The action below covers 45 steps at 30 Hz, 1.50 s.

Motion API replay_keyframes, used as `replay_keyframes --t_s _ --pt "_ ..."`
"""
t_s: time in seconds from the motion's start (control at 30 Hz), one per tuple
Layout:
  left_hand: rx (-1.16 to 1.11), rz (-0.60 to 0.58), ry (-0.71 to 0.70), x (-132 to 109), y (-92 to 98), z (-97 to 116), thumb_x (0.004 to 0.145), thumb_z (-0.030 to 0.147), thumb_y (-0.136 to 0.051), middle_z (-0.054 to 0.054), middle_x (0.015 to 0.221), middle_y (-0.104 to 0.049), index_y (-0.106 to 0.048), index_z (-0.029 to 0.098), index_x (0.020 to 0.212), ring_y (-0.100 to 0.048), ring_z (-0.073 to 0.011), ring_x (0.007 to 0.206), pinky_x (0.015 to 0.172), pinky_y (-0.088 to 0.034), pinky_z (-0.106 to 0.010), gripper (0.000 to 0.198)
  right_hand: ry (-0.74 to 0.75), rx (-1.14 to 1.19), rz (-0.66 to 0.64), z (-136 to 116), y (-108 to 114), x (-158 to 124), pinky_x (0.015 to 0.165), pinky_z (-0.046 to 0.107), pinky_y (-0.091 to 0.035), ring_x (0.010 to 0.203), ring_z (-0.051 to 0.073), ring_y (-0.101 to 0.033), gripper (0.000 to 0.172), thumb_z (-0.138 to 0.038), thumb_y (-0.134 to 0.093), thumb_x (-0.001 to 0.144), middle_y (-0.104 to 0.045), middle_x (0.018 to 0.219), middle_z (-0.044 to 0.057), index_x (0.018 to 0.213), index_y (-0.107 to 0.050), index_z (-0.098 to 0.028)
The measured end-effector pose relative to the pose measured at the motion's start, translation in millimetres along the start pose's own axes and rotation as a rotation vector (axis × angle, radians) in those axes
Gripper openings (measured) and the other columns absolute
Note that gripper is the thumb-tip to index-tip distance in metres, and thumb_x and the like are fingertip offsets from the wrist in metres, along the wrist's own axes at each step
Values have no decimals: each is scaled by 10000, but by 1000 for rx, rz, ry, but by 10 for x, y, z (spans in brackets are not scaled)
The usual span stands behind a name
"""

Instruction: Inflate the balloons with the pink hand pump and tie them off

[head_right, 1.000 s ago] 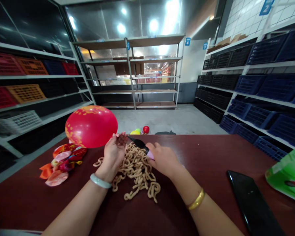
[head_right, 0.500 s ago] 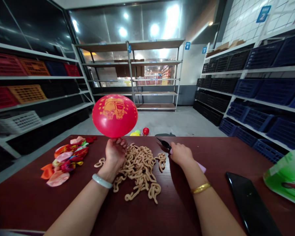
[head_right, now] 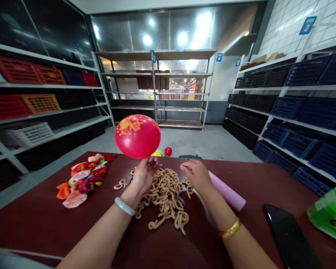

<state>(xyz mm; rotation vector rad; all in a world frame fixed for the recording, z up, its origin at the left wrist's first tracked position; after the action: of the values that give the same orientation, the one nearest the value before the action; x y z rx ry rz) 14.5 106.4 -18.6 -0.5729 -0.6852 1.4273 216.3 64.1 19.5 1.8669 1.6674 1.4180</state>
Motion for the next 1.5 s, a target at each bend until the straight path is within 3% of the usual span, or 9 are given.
replay_keyframes --t_s 0.1,0.3,0.47,0.8,0.97,1.1,1.23,1.37,1.5 --pt "-85 -77 49 -15 -89 -84 709 247 -731 -23 773 -601 -557 155 677 -602 -144 765 779 -490 -288 199 -10 330 -134 -380 -335 35 818 326 -470 916 195 -628 221 -338 -538 869 -709 953 48 918 -709 -206" --pt "-82 -97 132 -85 -157 -277 679 250 -773 -56 767 -678 -675 134 766 -638 -176 732 742 -484 -306 175 -394 1022 -178 -516 -857 135 523 244 -425 661 152 -597 434 -583 -642 748 -673 786 32 891 -669 -174" --pt "15 -110 -15 -146 -254 -175 649 260 -761 -70 752 -707 -714 147 745 -657 -225 842 783 -480 -326 155 -557 1256 -14 -460 -929 105 473 209 -343 556 98 -515 420 -497 -816 575 -597 655 -19 783 -649 -172" --pt "-63 -154 198 -181 -304 -82 614 209 -804 -72 721 -700 -731 115 787 -653 -187 730 707 -484 -289 210 -504 1359 7 -635 -834 148 488 201 -325 593 83 -467 321 -377 -810 598 -527 667 -36 747 -607 -177" --pt "-21 -203 190 -69 -201 122 658 212 -807 -79 800 -719 -723 136 802 -668 -190 767 700 -503 -292 183 -342 1187 -48 -829 -766 350 541 208 -372 609 82 -467 261 -415 -716 721 -519 686 -45 795 -610 -188" --pt "-79 -79 76 89 -18 319 677 160 -795 -55 754 -712 -692 127 729 -669 -156 732 734 -513 -278 119 -74 649 -114 -1076 -647 623 568 216 -413 664 104 -526 154 -321 -609 819 -607 796 1 849 -641 -173" --pt "-168 19 -65 150 85 502 739 194 -761 -44 742 -708 -659 135 691 -678 -141 744 784 -512 -273 127 50 395 -232 -1230 -700 859 625 213 -443 735 113 -580 198 -305 -524 892 -665 886 25 924 -656 -161" --pt "-107 137 -180 131 251 669 795 278 -717 -71 838 -733 -651 140 741 -689 -137 814 799 -500 -252 162 -107 -68 -378 -846 -877 925 693 249 -438 760 147 -610 197 -311 -575 871 -697 833 31 919 -706 -171" --pt "-97 231 -202 127 409 709 815 316 -692 -68 858 -731 -637 146 777 -686 -128 789 786 -494 -258 183 -245 -223 -474 -403 -1099 821 711 295 -440 771 217 -640 66 -239 -718 719 -710 760 67 730 -722 -174"
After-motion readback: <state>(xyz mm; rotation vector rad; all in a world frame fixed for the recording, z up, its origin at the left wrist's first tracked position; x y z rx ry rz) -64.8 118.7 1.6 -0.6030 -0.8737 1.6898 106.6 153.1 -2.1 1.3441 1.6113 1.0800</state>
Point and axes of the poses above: each hand's wrist, its own x-axis towards the middle knuckle, its own y-axis out of the back of the hand, z = x × y, the point moved 10 cm from there along x, towards the middle knuckle
